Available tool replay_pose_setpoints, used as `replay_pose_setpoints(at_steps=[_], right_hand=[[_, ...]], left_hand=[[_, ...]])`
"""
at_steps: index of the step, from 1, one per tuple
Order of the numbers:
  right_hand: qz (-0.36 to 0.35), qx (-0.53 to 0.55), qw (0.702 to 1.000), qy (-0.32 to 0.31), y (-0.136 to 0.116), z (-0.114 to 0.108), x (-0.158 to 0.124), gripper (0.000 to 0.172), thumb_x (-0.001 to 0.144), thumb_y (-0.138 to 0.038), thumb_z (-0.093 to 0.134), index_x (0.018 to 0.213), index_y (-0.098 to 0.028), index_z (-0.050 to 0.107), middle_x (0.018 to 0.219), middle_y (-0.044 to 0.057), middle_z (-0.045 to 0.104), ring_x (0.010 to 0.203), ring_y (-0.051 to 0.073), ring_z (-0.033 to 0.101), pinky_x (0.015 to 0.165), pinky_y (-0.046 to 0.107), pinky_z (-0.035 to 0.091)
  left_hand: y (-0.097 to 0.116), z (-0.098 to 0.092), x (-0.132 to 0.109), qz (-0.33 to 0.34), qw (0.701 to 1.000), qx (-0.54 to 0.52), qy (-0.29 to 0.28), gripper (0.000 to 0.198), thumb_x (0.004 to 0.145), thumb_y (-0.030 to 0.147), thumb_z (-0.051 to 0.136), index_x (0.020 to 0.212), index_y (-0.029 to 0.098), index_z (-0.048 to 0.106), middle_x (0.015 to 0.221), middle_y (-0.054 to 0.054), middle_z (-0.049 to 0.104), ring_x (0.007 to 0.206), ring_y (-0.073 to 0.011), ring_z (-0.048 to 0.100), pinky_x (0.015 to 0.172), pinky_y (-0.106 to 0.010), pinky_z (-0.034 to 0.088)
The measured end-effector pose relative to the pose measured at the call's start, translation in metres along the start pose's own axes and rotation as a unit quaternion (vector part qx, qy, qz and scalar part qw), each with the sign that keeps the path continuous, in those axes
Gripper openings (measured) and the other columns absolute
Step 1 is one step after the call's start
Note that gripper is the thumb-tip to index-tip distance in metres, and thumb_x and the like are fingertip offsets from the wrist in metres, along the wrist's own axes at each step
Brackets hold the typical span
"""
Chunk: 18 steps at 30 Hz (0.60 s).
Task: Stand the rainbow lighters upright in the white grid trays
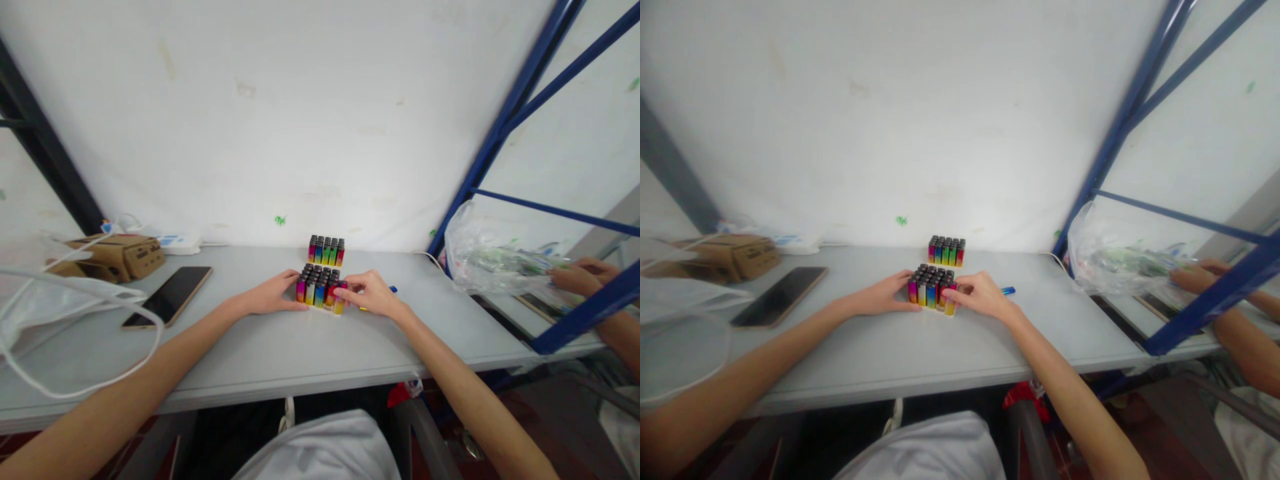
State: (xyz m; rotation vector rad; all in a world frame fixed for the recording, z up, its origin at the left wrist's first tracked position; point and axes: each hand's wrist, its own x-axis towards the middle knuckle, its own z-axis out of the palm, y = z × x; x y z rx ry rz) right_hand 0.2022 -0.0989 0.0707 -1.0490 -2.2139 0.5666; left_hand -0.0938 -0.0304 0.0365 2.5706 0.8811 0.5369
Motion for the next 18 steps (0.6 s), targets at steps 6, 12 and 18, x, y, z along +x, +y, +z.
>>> replay_pose_setpoints(at_steps=[6,12,18], right_hand=[[-0.039,-0.02,0.999,-0.004,0.005,0.008,0.002,0.041,0.095,-0.059,0.064,0.078,-0.023,0.073,0.067,0.002,0.072,0.056,0.018,0.062,0.06,0.029,0.044],[-0.08,-0.091,0.993,0.006,0.013,0.014,0.005,0.044,0.096,-0.062,0.06,0.077,-0.023,0.07,0.063,0.001,0.067,0.052,0.015,0.054,0.058,0.027,0.036],[-0.039,-0.094,0.995,0.011,0.014,0.011,0.008,0.053,0.094,-0.064,0.062,0.064,-0.021,0.065,0.057,0.0,0.065,0.05,0.014,0.052,0.057,0.027,0.034]], left_hand=[[0.0,-0.001,0.0,-0.006,1.0,-0.002,-0.004,0.077,0.083,0.069,0.071,0.14,0.019,0.057,0.144,-0.014,0.057,0.132,-0.034,0.056,0.117,-0.042,0.042],[0.001,-0.001,0.0,-0.01,1.0,-0.003,-0.001,0.078,0.082,0.069,0.072,0.139,0.018,0.058,0.142,-0.014,0.058,0.132,-0.034,0.057,0.117,-0.04,0.042],[0.0,0.0,0.001,-0.005,1.0,-0.006,0.001,0.077,0.082,0.071,0.071,0.137,0.019,0.059,0.141,-0.014,0.059,0.13,-0.0344,0.057,0.116,-0.043,0.043]])
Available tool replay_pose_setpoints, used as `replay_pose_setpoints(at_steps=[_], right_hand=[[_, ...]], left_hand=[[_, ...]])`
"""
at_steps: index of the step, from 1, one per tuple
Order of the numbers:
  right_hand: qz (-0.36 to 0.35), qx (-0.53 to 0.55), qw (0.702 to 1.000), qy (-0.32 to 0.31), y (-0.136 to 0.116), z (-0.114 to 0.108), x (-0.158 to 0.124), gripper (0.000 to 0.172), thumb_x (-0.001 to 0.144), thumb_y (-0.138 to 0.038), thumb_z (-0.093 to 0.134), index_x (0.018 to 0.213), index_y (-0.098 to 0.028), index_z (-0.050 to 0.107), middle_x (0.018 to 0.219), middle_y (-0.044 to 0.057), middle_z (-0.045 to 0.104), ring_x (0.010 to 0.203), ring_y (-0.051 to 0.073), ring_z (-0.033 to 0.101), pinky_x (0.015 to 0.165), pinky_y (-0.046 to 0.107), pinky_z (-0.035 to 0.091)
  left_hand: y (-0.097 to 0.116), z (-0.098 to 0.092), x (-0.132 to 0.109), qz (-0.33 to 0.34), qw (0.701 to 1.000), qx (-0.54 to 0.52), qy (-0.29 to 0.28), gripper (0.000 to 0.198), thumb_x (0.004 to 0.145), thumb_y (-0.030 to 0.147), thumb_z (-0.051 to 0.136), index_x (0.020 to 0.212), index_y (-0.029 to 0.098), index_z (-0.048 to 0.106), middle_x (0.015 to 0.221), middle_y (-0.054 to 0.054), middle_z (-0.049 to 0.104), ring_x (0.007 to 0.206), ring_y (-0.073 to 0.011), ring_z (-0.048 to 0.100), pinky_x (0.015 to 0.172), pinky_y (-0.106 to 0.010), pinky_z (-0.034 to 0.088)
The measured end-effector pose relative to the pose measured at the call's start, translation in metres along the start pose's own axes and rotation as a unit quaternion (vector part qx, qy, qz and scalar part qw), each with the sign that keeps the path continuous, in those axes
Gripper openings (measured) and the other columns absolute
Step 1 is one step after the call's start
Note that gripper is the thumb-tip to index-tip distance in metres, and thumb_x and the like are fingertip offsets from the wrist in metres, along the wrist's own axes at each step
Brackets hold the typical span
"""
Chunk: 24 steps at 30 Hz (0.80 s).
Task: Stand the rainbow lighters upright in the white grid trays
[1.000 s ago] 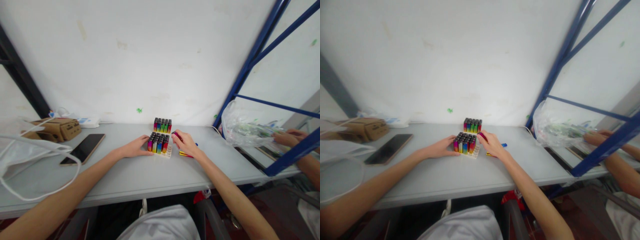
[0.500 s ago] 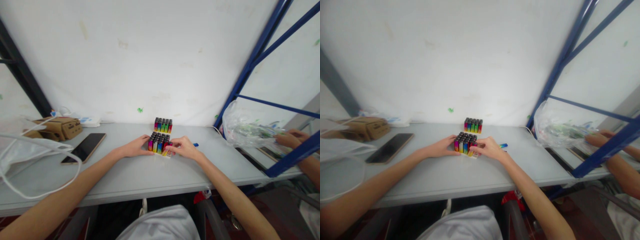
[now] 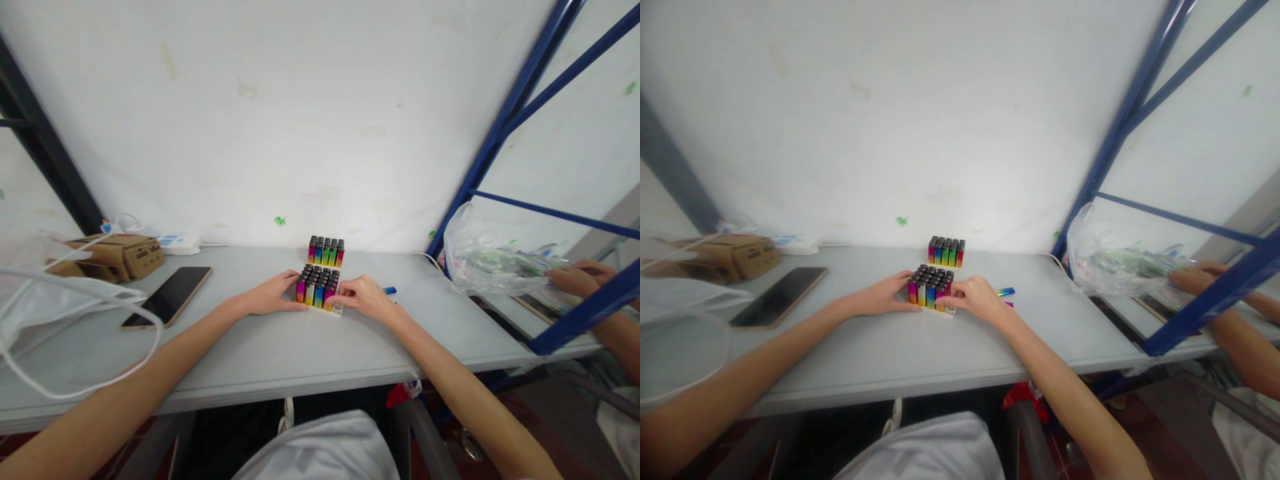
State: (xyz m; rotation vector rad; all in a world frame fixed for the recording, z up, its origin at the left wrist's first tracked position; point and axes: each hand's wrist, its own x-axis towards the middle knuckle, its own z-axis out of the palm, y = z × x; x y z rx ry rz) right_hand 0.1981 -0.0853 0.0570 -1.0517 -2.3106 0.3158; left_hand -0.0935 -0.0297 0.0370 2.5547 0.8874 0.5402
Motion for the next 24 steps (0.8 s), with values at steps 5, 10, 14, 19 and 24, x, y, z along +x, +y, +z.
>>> replay_pose_setpoints(at_steps=[5,10,14,19,24], right_hand=[[0.055,-0.02,0.997,0.057,0.032,-0.04,-0.009,0.053,0.105,-0.053,0.044,0.075,-0.02,0.072,0.059,0.001,0.067,0.053,0.015,0.056,0.064,0.029,0.042],[0.151,0.018,0.988,0.017,0.081,-0.086,-0.035,0.036,0.086,-0.056,0.069,0.088,-0.021,0.08,0.085,0.007,0.078,0.076,0.023,0.068,0.072,0.034,0.051],[0.21,0.05,0.971,-0.098,0.104,-0.101,-0.053,0.042,0.074,-0.055,0.078,0.099,-0.021,0.082,0.094,0.008,0.08,0.087,0.026,0.07,0.082,0.035,0.053],[0.21,0.05,0.967,-0.137,0.11,-0.094,-0.054,0.041,0.065,-0.05,0.085,0.094,-0.021,0.081,0.097,0.008,0.079,0.091,0.027,0.07,0.085,0.036,0.052],[0.194,0.081,0.974,-0.087,0.102,-0.089,-0.046,0.041,0.068,-0.052,0.085,0.09,-0.018,0.077,0.091,0.008,0.077,0.086,0.024,0.068,0.083,0.036,0.052]], left_hand=[[-0.001,0.0,0.0,-0.004,1.0,0.002,-0.008,0.078,0.083,0.07,0.071,0.138,0.017,0.059,0.143,-0.015,0.057,0.131,-0.0348,0.056,0.118,-0.043,0.041],[0.001,-0.001,0.0,0.0,1.0,-0.004,-0.001,0.074,0.083,0.07,0.07,0.137,0.02,0.06,0.141,-0.012,0.059,0.13,-0.0338,0.057,0.117,-0.042,0.042],[0.0,0.0,0.0,-0.001,1.0,0.002,-0.006,0.075,0.083,0.071,0.07,0.136,0.019,0.06,0.142,-0.013,0.058,0.129,-0.034,0.057,0.117,-0.042,0.043],[-0.002,0.0,0.0,-0.004,1.0,0.018,-0.009,0.077,0.083,0.074,0.068,0.137,0.018,0.059,0.142,-0.013,0.057,0.131,-0.0338,0.056,0.117,-0.041,0.042],[-0.003,0.0,0.0,-0.006,1.0,0.016,-0.014,0.075,0.084,0.072,0.068,0.138,0.019,0.058,0.142,-0.013,0.057,0.132,-0.0329,0.056,0.118,-0.041,0.041]])
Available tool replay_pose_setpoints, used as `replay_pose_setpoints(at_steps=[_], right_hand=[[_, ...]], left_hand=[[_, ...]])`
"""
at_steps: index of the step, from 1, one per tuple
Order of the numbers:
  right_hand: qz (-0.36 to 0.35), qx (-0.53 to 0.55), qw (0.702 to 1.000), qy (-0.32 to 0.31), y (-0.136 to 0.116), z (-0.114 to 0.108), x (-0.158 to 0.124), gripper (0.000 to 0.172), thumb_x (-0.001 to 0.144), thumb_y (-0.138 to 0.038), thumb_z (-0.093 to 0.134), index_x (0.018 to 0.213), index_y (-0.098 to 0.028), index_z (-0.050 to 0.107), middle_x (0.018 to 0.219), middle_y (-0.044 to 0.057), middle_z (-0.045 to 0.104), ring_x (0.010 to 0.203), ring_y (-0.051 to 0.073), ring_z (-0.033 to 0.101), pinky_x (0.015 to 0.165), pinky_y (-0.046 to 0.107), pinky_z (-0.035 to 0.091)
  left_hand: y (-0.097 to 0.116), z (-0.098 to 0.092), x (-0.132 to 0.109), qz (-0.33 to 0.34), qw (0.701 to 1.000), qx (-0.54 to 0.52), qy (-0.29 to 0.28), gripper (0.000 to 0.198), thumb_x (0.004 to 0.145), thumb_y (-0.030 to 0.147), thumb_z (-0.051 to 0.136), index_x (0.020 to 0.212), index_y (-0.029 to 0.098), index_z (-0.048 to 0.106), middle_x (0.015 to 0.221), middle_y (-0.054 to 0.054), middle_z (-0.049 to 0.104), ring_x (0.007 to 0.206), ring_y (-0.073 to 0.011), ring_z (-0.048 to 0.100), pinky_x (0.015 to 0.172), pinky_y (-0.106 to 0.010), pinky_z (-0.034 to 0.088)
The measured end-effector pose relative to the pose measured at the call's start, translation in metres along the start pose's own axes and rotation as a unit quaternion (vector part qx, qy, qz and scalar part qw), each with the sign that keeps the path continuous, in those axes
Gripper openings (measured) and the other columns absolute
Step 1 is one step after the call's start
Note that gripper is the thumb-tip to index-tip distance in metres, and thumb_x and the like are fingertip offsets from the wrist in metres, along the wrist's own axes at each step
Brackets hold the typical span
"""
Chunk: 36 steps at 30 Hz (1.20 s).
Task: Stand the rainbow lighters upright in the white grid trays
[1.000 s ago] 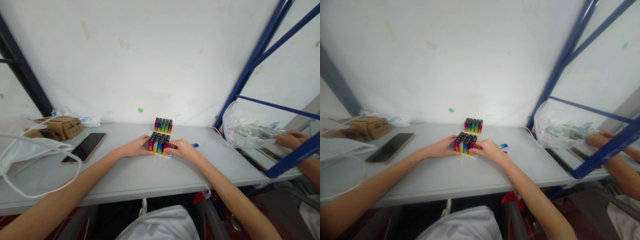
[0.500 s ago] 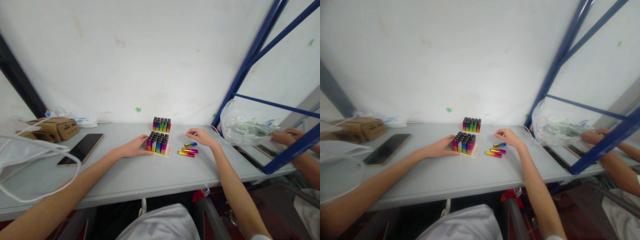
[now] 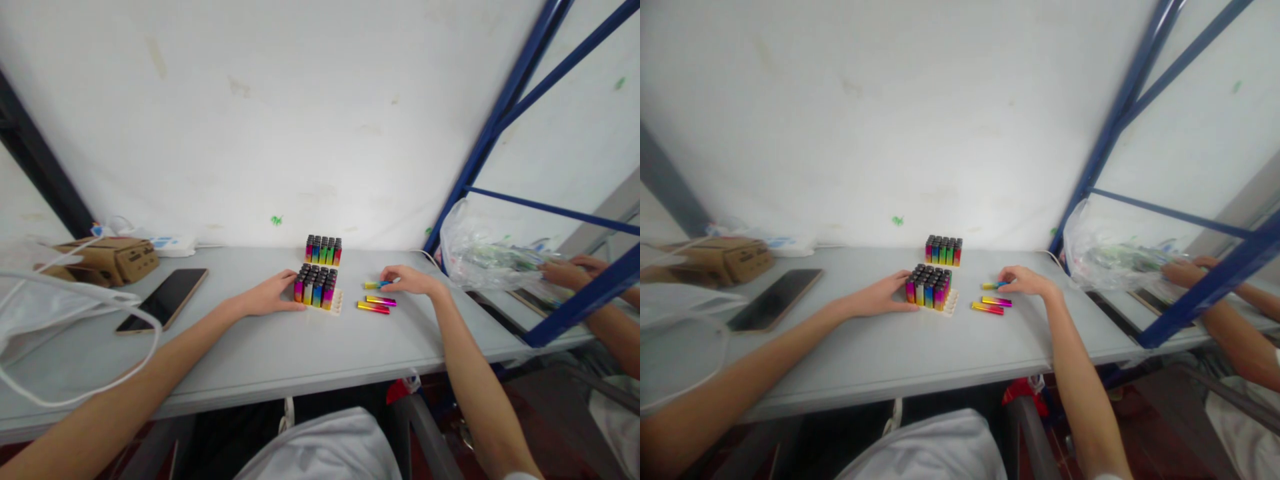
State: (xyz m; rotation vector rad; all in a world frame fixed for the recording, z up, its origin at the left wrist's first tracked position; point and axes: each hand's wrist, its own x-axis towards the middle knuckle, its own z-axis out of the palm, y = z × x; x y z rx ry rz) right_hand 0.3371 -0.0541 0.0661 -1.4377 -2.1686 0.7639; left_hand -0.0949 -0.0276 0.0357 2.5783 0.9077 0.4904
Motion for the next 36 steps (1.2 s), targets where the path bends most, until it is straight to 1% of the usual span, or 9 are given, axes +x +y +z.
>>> replay_pose_setpoints(at_steps=[4,8,13,17,20,22,25,29,36], right_hand=[[-0.053,0.089,0.994,0.043,-0.02,0.006,0.003,0.041,0.076,-0.05,0.083,0.1,-0.018,0.076,0.102,0.009,0.076,0.096,0.025,0.068,0.088,0.039,0.052],[-0.104,0.245,0.961,0.075,-0.049,0.026,0.009,0.035,0.082,-0.047,0.081,0.101,-0.019,0.074,0.106,0.01,0.076,0.097,0.023,0.07,0.095,0.04,0.051],[-0.101,0.35,0.929,0.061,-0.079,0.052,0.021,0.039,0.085,-0.054,0.079,0.1,-0.019,0.071,0.087,0.005,0.072,0.083,0.019,0.068,0.078,0.034,0.054],[-0.111,0.32,0.941,0.003,-0.086,0.066,0.031,0.04,0.091,-0.058,0.069,0.096,-0.019,0.065,0.085,0.002,0.065,0.071,0.014,0.063,0.068,0.028,0.052],[-0.08,0.311,0.947,0.005,-0.085,0.077,0.037,0.043,0.094,-0.064,0.06,0.103,-0.022,0.058,0.08,-0.003,0.059,0.051,0.008,0.043,0.048,0.023,0.037],[-0.054,0.294,0.954,0.035,-0.084,0.083,0.037,0.045,0.095,-0.067,0.055,0.102,-0.023,0.055,0.069,-0.007,0.049,0.047,0.008,0.031,0.044,0.023,0.026],[-0.066,0.185,0.973,0.122,-0.084,0.091,0.036,0.048,0.094,-0.068,0.051,0.082,-0.022,0.053,0.061,-0.006,0.039,0.053,0.01,0.032,0.049,0.024,0.026],[-0.073,0.055,0.972,0.218,-0.084,0.097,0.034,0.054,0.093,-0.063,0.049,0.061,-0.022,0.037,0.059,-0.004,0.033,0.059,0.012,0.033,0.056,0.027,0.025],[-0.059,0.006,0.969,0.238,-0.082,0.104,0.036,0.041,0.09,-0.048,0.046,0.06,-0.023,0.035,0.058,-0.004,0.031,0.057,0.012,0.033,0.056,0.027,0.022]], left_hand=[[0.0,0.0,0.0,0.001,1.0,-0.01,0.008,0.077,0.082,0.072,0.07,0.136,0.018,0.06,0.143,-0.013,0.058,0.131,-0.0333,0.057,0.117,-0.039,0.042],[0.001,0.0,0.0,0.003,1.0,-0.007,0.008,0.075,0.083,0.072,0.07,0.135,0.018,0.06,0.142,-0.013,0.057,0.131,-0.0336,0.057,0.117,-0.04,0.043],[0.0,0.001,0.0,0.008,1.0,-0.005,0.009,0.076,0.083,0.072,0.069,0.136,0.018,0.06,0.142,-0.013,0.058,0.131,-0.0337,0.057,0.117,-0.041,0.042],[0.001,0.0,0.0,0.009,1.0,-0.004,0.01,0.074,0.084,0.071,0.07,0.135,0.018,0.061,0.143,-0.013,0.057,0.13,-0.0334,0.057,0.117,-0.041,0.043],[0.003,0.0,0.0,0.007,1.0,-0.008,0.009,0.074,0.083,0.071,0.07,0.135,0.019,0.061,0.142,-0.013,0.058,0.13,-0.0338,0.057,0.117,-0.042,0.042],[0.003,0.0,0.0,0.008,1.0,-0.008,0.01,0.074,0.083,0.07,0.07,0.136,0.019,0.06,0.142,-0.013,0.058,0.131,-0.0337,0.057,0.117,-0.042,0.042],[0.003,0.0,0.0,0.007,1.0,-0.005,0.01,0.076,0.083,0.07,0.07,0.137,0.017,0.059,0.141,-0.014,0.058,0.131,-0.0332,0.057,0.117,-0.041,0.042],[0.003,0.0,0.0,0.001,1.0,-0.001,0.01,0.076,0.083,0.069,0.071,0.137,0.016,0.059,0.141,-0.014,0.059,0.131,-0.0333,0.058,0.117,-0.038,0.042],[0.003,-0.001,0.0,0.0,1.0,0.004,0.01,0.075,0.084,0.069,0.071,0.136,0.017,0.059,0.142,-0.013,0.058,0.131,-0.0325,0.057,0.117,-0.038,0.042]])
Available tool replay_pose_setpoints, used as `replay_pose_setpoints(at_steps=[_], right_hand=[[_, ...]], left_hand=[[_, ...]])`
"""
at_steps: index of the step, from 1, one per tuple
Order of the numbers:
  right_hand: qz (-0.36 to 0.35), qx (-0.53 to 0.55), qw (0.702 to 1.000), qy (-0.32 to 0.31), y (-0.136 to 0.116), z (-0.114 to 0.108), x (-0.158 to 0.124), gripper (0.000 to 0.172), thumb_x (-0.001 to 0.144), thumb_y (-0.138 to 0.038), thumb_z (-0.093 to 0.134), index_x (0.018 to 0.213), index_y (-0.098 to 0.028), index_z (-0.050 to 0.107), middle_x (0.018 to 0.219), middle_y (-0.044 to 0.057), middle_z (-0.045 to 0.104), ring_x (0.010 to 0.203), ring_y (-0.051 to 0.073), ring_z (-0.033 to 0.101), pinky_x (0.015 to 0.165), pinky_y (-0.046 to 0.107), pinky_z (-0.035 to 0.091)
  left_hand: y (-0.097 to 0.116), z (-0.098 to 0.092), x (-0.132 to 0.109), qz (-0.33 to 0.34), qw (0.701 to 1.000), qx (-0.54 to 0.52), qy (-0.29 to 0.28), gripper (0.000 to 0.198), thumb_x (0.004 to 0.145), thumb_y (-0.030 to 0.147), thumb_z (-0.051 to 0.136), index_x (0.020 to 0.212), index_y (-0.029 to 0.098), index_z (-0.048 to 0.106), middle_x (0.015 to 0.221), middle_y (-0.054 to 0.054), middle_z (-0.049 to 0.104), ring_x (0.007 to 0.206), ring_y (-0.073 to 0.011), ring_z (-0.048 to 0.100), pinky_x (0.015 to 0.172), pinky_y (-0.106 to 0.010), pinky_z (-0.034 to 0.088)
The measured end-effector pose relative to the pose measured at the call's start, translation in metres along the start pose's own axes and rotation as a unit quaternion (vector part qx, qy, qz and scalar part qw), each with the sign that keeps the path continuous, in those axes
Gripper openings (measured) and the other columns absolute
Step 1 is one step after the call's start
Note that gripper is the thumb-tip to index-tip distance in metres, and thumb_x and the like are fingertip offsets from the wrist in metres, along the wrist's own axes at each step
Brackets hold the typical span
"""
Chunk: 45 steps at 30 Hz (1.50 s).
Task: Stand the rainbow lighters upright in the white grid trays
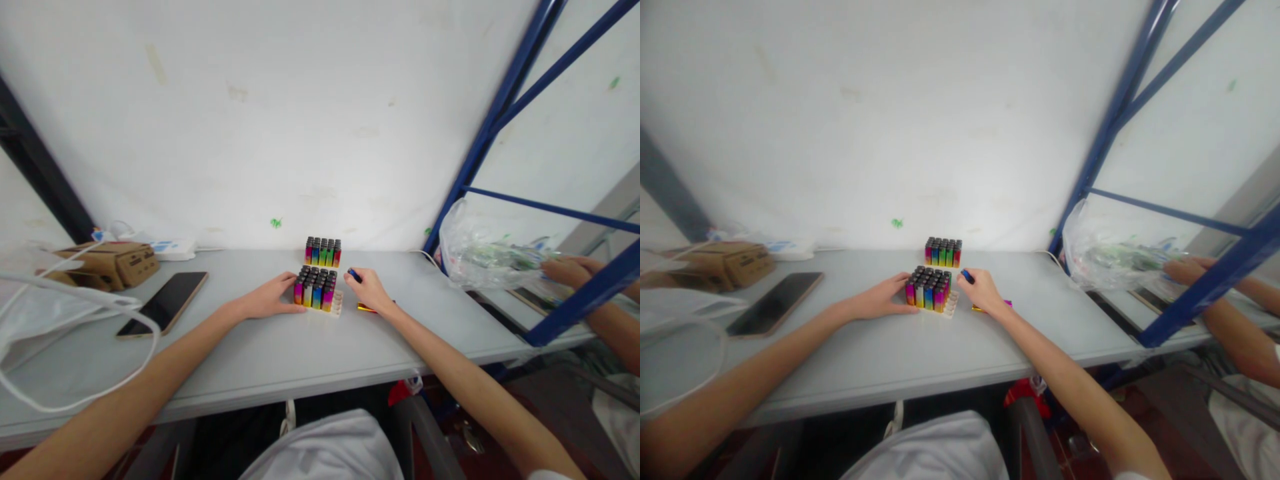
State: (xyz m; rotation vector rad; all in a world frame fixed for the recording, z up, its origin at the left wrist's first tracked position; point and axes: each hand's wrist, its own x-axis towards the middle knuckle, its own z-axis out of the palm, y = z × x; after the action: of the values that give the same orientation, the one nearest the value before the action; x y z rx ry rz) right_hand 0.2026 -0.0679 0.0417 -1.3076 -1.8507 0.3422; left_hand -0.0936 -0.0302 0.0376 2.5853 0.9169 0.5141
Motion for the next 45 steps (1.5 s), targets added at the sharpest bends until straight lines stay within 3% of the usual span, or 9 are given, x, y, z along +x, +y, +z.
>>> replay_pose_setpoints(at_steps=[5,9,13,19,34,37,40,42,45], right_hand=[[-0.037,-0.014,0.999,-0.01,-0.005,-0.002,-0.002,0.045,0.1,-0.055,0.046,0.071,-0.021,0.048,0.064,-0.003,0.049,0.062,0.014,0.045,0.06,0.027,0.032],[-0.083,-0.029,0.994,-0.06,-0.007,-0.005,-0.002,0.041,0.107,-0.053,0.039,0.087,-0.021,0.055,0.079,0.002,0.063,0.072,0.017,0.056,0.068,0.028,0.041],[-0.132,-0.089,0.985,-0.058,-0.003,-0.008,0.0,0.049,0.107,-0.056,0.037,0.076,-0.021,0.052,0.081,0.005,0.063,0.077,0.018,0.058,0.073,0.03,0.043],[-0.074,-0.1,0.989,-0.08,-0.001,-0.014,0.0,0.047,0.107,-0.054,0.041,0.076,-0.021,0.053,0.067,0.001,0.065,0.06,0.016,0.056,0.065,0.028,0.039],[-0.107,-0.071,0.979,-0.16,0.0,-0.024,0.001,0.037,0.103,-0.047,0.053,0.077,-0.021,0.057,0.063,0.0,0.064,0.059,0.017,0.055,0.061,0.028,0.035],[-0.115,-0.092,0.975,-0.163,0.002,-0.021,0.002,0.034,0.102,-0.043,0.056,0.077,-0.02,0.06,0.067,0.002,0.065,0.06,0.016,0.054,0.061,0.028,0.035],[-0.116,-0.092,0.966,-0.212,0.003,-0.023,0.001,0.03,0.1,-0.041,0.06,0.082,-0.018,0.067,0.07,0.003,0.068,0.061,0.016,0.056,0.062,0.027,0.037],[-0.109,-0.072,0.962,-0.241,0.005,-0.029,0.0,0.03,0.1,-0.042,0.06,0.089,-0.018,0.072,0.074,0.003,0.071,0.063,0.017,0.059,0.064,0.027,0.04],[-0.083,-0.043,0.969,-0.227,0.012,-0.048,0.0,0.032,0.099,-0.045,0.058,0.098,-0.018,0.075,0.086,0.005,0.076,0.074,0.019,0.065,0.072,0.029,0.047]], left_hand=[[-0.001,0.0,0.0,0.001,1.0,-0.001,-0.004,0.073,0.084,0.069,0.07,0.137,0.019,0.059,0.142,-0.013,0.057,0.132,-0.0329,0.056,0.118,-0.041,0.042],[-0.001,0.001,0.0,0.004,1.0,-0.003,-0.001,0.075,0.084,0.07,0.07,0.136,0.018,0.06,0.141,-0.013,0.059,0.131,-0.0338,0.057,0.118,-0.042,0.042],[0.0,0.0,0.0,0.003,1.0,0.003,0.0,0.077,0.084,0.072,0.068,0.138,0.019,0.059,0.142,-0.013,0.058,0.131,-0.0332,0.057,0.117,-0.04,0.042],[0.0,0.0,0.0,-0.003,1.0,-0.001,-0.008,0.079,0.084,0.073,0.067,0.141,0.019,0.056,0.144,-0.013,0.056,0.134,-0.0331,0.055,0.119,-0.041,0.04],[0.0,0.0,0.0,0.001,1.0,-0.009,-0.003,0.077,0.083,0.072,0.069,0.139,0.02,0.058,0.143,-0.013,0.057,0.132,-0.0337,0.056,0.118,-0.043,0.041],[0.0,0.0,0.0,-0.001,1.0,-0.001,-0.007,0.077,0.084,0.073,0.068,0.139,0.02,0.058,0.143,-0.013,0.056,0.132,-0.0334,0.055,0.119,-0.042,0.04],[-0.001,0.0,0.001,0.0,1.0,0.001,-0.01,0.077,0.084,0.073,0.068,0.138,0.019,0.058,0.143,-0.014,0.056,0.132,-0.0335,0.055,0.119,-0.042,0.04],[-0.001,0.0,0.001,0.0,1.0,0.001,-0.011,0.078,0.084,0.072,0.068,0.139,0.017,0.057,0.143,-0.015,0.056,0.132,-0.0338,0.055,0.119,-0.042,0.04],[-0.001,0.0,0.001,-0.002,1.0,0.001,-0.012,0.077,0.084,0.072,0.068,0.138,0.018,0.058,0.143,-0.015,0.056,0.132,-0.0343,0.056,0.119,-0.043,0.04]])
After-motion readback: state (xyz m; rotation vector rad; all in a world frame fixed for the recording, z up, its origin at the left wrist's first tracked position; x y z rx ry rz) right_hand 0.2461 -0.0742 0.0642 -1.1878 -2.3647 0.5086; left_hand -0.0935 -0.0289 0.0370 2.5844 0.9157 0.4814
